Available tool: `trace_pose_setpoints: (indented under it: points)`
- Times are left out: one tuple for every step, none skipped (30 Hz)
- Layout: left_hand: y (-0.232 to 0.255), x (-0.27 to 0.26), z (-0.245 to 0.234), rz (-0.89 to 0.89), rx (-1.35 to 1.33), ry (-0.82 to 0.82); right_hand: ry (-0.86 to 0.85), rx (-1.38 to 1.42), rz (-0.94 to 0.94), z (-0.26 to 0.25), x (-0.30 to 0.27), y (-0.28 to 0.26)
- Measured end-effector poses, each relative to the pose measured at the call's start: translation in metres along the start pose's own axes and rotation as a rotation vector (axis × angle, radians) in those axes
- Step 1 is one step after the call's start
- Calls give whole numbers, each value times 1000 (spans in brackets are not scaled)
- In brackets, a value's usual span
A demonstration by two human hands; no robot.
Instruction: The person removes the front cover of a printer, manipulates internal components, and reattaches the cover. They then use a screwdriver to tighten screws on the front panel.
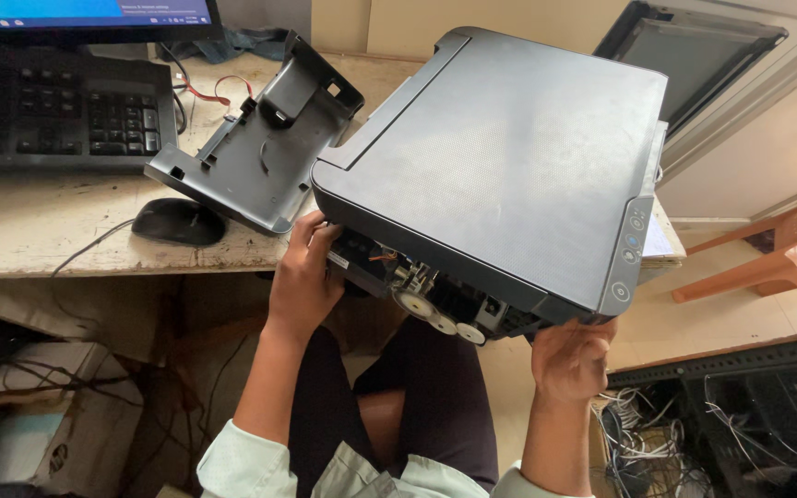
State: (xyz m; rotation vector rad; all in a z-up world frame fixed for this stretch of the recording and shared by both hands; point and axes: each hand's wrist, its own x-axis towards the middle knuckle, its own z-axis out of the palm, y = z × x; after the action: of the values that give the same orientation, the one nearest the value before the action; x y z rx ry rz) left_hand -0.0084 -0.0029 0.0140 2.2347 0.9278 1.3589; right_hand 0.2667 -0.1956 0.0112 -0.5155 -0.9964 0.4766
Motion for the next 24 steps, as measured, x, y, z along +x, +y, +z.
trace_pose_setpoints:
  points:
    - [3,-2,-2,88,97,46,5,-10,-7,1,0,0]
    - [5,-2,-4,179,195,93,2,-13,-14,2,0,0]
    - [7,-2,-5,266,250,115,-1,-17,-21,2,1,0]
    - [8,-4,-7,349,304,134,-2,-22,-24,1,-1,0]
    - [9,-5,-7,432,358,152,0,-10,-21,0,-2,1]
    - [9,-5,-8,456,377,93,1,1,-17,-1,-1,1]
    - [8,-4,-8,480,396,33,2,13,-12,-3,-2,1]
    - [7,-3,-9,502,417,-25,5,3,-4,-5,-3,0]
    - [6,-2,-11,512,390,-73,9,-7,5,-7,-5,0]
    - [5,3,-13,527,364,-117,10,-15,6,-9,-4,1]
    - [4,7,-16,542,338,-161,8,-26,10,-11,-4,1]
    - [5,10,-19,560,357,-187,10,-40,14,-14,-7,1]
    - [5,13,-22,578,376,-213,12,-53,18,-17,-9,2]
    - [7,16,-25,598,394,-237,15,-39,10,-21,-11,3]
    - [9,20,-27,612,400,-262,18,-25,1,-26,-12,5]
    - [10,23,-30,623,406,-287,21,-9,-5,-31,-13,7]
    - [11,25,-33,634,413,-313,20,-15,-2,-35,-15,8]
    - [13,27,-35,637,429,-327,20,-20,1,-39,-17,9]
    - [15,28,-37,640,445,-341,19,-26,5,-42,-18,10]
    - [16,30,-38,644,460,-355,11,3,3,-45,-18,11]
    - [17,31,-38,636,475,-381,2,30,2,-46,-17,11]
    - [17,32,-38,628,492,-407,-1,30,1,-45,-17,11]
    - [17,32,-38,619,508,-433,-5,30,0,-43,-16,11]
    - [17,32,-37,623,528,-417,-2,1,1,-40,-15,9]
